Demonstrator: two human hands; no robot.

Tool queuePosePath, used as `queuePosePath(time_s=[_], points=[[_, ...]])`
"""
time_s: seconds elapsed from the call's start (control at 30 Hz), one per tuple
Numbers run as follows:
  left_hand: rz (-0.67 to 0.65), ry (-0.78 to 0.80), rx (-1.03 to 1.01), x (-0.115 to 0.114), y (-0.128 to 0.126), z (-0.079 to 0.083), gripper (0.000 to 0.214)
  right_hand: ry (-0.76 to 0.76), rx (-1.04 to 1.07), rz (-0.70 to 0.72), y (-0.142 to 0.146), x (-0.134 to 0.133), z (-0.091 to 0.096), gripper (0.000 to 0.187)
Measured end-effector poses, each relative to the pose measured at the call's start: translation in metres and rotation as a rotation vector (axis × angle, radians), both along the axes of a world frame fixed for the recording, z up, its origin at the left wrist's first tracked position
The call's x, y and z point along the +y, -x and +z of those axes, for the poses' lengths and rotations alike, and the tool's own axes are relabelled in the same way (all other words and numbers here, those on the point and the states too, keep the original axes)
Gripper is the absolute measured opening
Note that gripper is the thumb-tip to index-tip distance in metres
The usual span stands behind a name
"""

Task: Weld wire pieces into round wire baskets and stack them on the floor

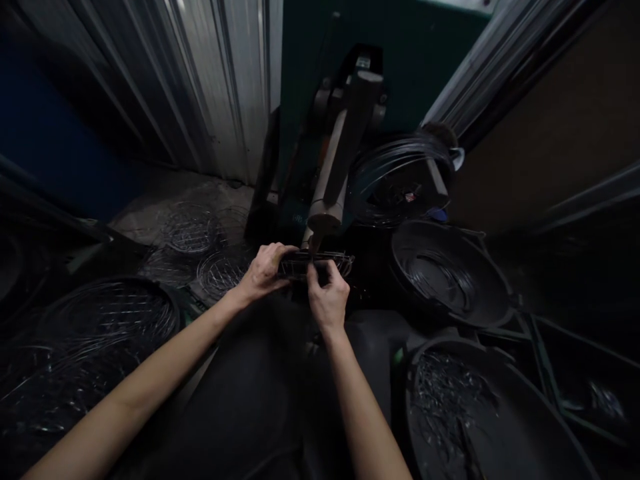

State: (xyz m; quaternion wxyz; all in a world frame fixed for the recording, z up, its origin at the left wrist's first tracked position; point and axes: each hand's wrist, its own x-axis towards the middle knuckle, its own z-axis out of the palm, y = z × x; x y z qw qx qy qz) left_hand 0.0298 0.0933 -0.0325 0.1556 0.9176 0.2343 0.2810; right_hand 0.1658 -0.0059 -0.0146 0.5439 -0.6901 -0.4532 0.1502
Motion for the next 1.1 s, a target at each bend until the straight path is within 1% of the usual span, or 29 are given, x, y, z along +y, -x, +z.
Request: queuePosePath(time_s=[0.13, 0.23, 0.3, 0.37, 0.4, 0.43, 0.47, 0.5, 0.53, 0.57, 0.63, 0.67, 0.73, 0.77, 0.83, 0.9, 0.97, 1.03, 1.1], points=[[0.046, -0.054, 0.044, 0.004, -0.004, -0.004, 0.054, -0.01, -0.005, -0.031, 0.005, 0.005, 0.0, 0.022], [0.032, -0.049, 0.05, 0.007, -0.003, -0.002, 0.057, 0.002, -0.04, -0.04, 0.008, 0.001, 0.009, 0.023], [0.013, -0.027, 0.035, 0.005, 0.001, 0.002, 0.057, 0.03, 0.022, -0.055, 0.003, -0.019, 0.015, 0.03], [-0.003, 0.015, 0.028, -0.004, 0.007, 0.006, 0.056, 0.087, 0.048, -0.153, -0.015, -0.058, 0.013, 0.037], [-0.014, 0.047, 0.029, -0.011, 0.009, 0.008, 0.056, 0.13, 0.013, -0.244, -0.029, -0.083, 0.007, 0.036], [-0.033, 0.083, 0.038, -0.019, 0.01, 0.01, 0.057, 0.201, -0.069, -0.363, -0.047, -0.11, -0.001, 0.034], [-0.055, 0.122, 0.056, -0.027, 0.009, 0.011, 0.059, 0.303, -0.143, -0.492, -0.067, -0.137, -0.013, 0.033], [-0.082, 0.161, 0.087, -0.036, 0.007, 0.012, 0.062, 0.454, -0.188, -0.585, -0.088, -0.164, -0.026, 0.033], [-0.111, 0.194, 0.13, -0.045, 0.003, 0.013, 0.063, 0.65, -0.219, -0.663, -0.108, -0.188, -0.041, 0.032], [-0.14, 0.217, 0.181, -0.053, -0.001, 0.013, 0.064, 0.861, -0.224, -0.678, -0.125, -0.209, -0.056, 0.031], [-0.175, 0.226, 0.281, -0.066, -0.009, 0.01, 0.067, 1.05, -0.138, -0.663, -0.147, -0.239, -0.087, 0.025], [-0.177, 0.215, 0.308, -0.072, -0.01, 0.006, 0.07, 1.096, -0.08, -0.641, -0.152, -0.249, -0.101, 0.022], [-0.165, 0.198, 0.297, -0.079, -0.004, -0.006, 0.084, 1.116, 0.031, -0.605, -0.155, -0.259, -0.125, 0.017], [-0.144, 0.209, 0.267, -0.08, 0.002, -0.014, 0.092, 1.118, 0.077, -0.594, -0.155, -0.261, -0.134, 0.016], [-0.075, 0.285, 0.182, -0.08, 0.018, -0.031, 0.104, 1.108, 0.143, -0.589, -0.155, -0.264, -0.146, 0.016], [0.011, 0.392, 0.08, -0.077, 0.032, -0.047, 0.101, 1.09, 0.175, -0.608, -0.157, -0.269, -0.15, 0.017], [0.055, 0.465, -0.011, -0.075, 0.039, -0.059, 0.09, 1.06, 0.182, -0.646, -0.158, -0.275, -0.151, 0.02], [0.053, 0.497, -0.073, -0.074, 0.038, -0.065, 0.08, 1.01, 0.176, -0.702, -0.16, -0.281, -0.151, 0.023], [0.047, 0.508, -0.116, -0.072, 0.034, -0.065, 0.074, 0.93, 0.161, -0.776, -0.16, -0.284, -0.149, 0.028]])
